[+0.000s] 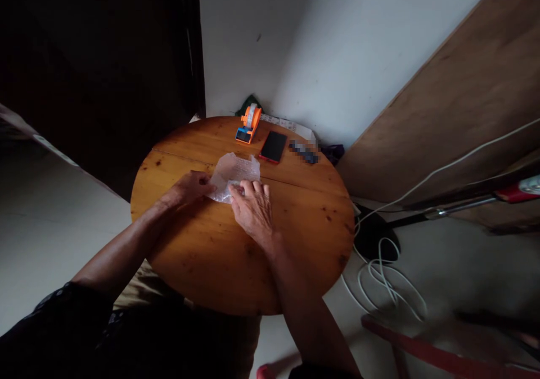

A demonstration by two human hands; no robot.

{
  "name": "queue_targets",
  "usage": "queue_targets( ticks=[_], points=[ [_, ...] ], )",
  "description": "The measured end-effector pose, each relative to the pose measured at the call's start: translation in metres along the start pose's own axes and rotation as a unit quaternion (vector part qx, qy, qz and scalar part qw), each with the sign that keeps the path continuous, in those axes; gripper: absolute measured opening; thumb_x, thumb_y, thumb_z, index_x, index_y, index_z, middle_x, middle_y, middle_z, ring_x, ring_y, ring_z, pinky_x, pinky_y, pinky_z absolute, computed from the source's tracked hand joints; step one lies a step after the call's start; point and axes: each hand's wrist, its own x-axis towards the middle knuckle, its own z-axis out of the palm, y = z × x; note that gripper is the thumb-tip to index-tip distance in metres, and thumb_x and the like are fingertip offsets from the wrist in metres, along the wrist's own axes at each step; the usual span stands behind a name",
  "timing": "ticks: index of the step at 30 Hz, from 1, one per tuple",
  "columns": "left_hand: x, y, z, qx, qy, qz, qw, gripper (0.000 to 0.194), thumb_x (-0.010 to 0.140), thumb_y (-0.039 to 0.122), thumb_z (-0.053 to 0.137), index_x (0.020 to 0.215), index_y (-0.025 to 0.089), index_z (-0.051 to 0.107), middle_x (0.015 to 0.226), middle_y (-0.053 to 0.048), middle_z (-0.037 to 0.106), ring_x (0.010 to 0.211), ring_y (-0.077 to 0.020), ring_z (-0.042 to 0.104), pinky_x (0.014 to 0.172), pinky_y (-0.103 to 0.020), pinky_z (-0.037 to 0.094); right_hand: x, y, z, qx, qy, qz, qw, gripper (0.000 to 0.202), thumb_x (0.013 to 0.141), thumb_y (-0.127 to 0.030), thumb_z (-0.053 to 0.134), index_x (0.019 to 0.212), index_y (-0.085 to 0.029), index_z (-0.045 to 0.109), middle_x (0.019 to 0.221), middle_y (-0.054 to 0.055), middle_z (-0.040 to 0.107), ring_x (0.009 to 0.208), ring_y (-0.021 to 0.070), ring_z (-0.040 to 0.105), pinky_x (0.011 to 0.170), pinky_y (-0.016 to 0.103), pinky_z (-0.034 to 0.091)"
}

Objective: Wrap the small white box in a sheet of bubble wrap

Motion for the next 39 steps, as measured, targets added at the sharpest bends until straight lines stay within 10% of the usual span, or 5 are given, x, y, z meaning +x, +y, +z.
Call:
queue_targets(
  ticks=[15,22,29,39],
  points=[
    [0.001,0.043,0.021,-0.253,-0.105,0.017,0.962,0.009,0.074,0.020,0.064,0.070,0.014,0.058,0.059,-0.001,0.062,0.050,-0.0115,0.058,0.052,-0.023,0.046,0.002,0.007,-0.005,0.056,-0.005,0.010,0.998,0.018,0.091,-0.029,0.057,0.104,-0.020,0.067,0.104,0.010,0.069,0.099,0.0283,0.053,0.084,0.041,0.033],
    [0.000,0.036,0.026,-0.140,-0.094,0.154,0.974,0.021,0.078,0.030,0.058,0.080,0.014,0.072,0.074,-0.004,0.069,0.069,-0.0141,0.062,0.065,-0.025,0.049,0.003,0.014,-0.005,0.149,0.015,0.077,0.986,0.040,0.076,-0.009,0.050,0.113,-0.017,0.062,0.103,0.012,0.073,0.098,0.0283,0.062,0.088,0.041,0.043],
    [-0.008,0.030,0.050,0.071,0.066,0.325,0.941,0.017,0.080,0.022,0.062,0.087,0.018,0.077,0.097,-0.009,0.069,0.089,-0.0216,0.065,0.082,-0.035,0.054,0.000,0.020,0.005,0.211,0.063,0.096,0.971,0.052,0.073,-0.003,0.044,0.121,-0.019,0.058,0.109,0.011,0.072,0.095,0.0241,0.067,0.088,0.039,0.052],
    [-0.009,0.025,0.042,0.051,0.041,0.452,0.890,0.037,0.098,0.027,0.041,0.095,0.013,0.076,0.115,-0.015,0.071,0.110,-0.0258,0.065,0.098,-0.043,0.053,-0.002,0.026,0.010,0.254,0.084,0.111,0.957,0.057,0.079,-0.004,0.042,0.132,-0.020,0.054,0.113,0.011,0.072,0.096,0.0220,0.069,0.088,0.039,0.056]
  ],
)
